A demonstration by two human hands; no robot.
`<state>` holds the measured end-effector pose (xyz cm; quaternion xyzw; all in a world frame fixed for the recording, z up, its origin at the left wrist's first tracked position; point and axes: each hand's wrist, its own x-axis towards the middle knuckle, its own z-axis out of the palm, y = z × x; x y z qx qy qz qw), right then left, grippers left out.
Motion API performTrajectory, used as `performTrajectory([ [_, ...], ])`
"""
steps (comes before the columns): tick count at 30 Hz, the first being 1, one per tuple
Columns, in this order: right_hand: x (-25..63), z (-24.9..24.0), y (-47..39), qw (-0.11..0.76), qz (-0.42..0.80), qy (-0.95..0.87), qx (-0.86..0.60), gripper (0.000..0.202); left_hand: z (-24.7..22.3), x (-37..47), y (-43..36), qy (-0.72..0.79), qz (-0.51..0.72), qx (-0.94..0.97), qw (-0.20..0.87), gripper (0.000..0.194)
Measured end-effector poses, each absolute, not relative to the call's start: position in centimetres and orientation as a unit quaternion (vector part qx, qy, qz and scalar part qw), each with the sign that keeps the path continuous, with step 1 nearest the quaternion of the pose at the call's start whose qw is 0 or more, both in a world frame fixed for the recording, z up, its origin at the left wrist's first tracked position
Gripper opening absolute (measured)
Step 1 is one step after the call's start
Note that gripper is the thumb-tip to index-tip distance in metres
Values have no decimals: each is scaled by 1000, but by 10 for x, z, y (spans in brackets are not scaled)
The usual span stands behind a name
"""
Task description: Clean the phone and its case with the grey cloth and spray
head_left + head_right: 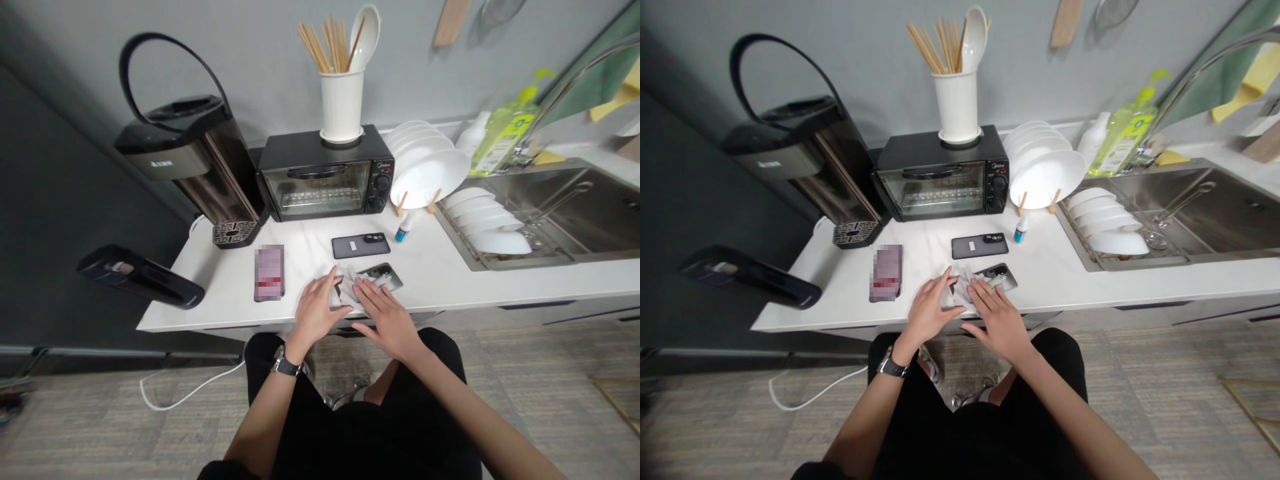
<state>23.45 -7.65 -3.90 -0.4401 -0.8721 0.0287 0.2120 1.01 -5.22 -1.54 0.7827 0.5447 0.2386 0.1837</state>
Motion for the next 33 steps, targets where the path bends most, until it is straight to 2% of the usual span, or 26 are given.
performTrajectory([
  [5, 272, -46, -69, 230, 7, -833, -503, 73, -12, 11, -52, 536, 248, 784, 190, 108],
  [16, 265, -47, -62, 260, -5, -794, -549, 68, -12, 11, -52, 536, 247, 785, 188, 108],
  [20, 230, -42, -57, 257, -5, -792, -554, 75, -15, 11, -51, 532, 246, 789, 188, 104],
  [25, 216, -38, -65, 213, 38, -884, -415, 82, -19, 10, -51, 553, 227, 782, 177, 102],
  [29, 253, -42, -58, 226, -7, -838, -496, 74, -17, 10, -52, 540, 240, 785, 187, 109],
  [33, 254, -45, -50, 236, -26, -820, -520, 81, -13, 11, -52, 538, 241, 784, 192, 107],
])
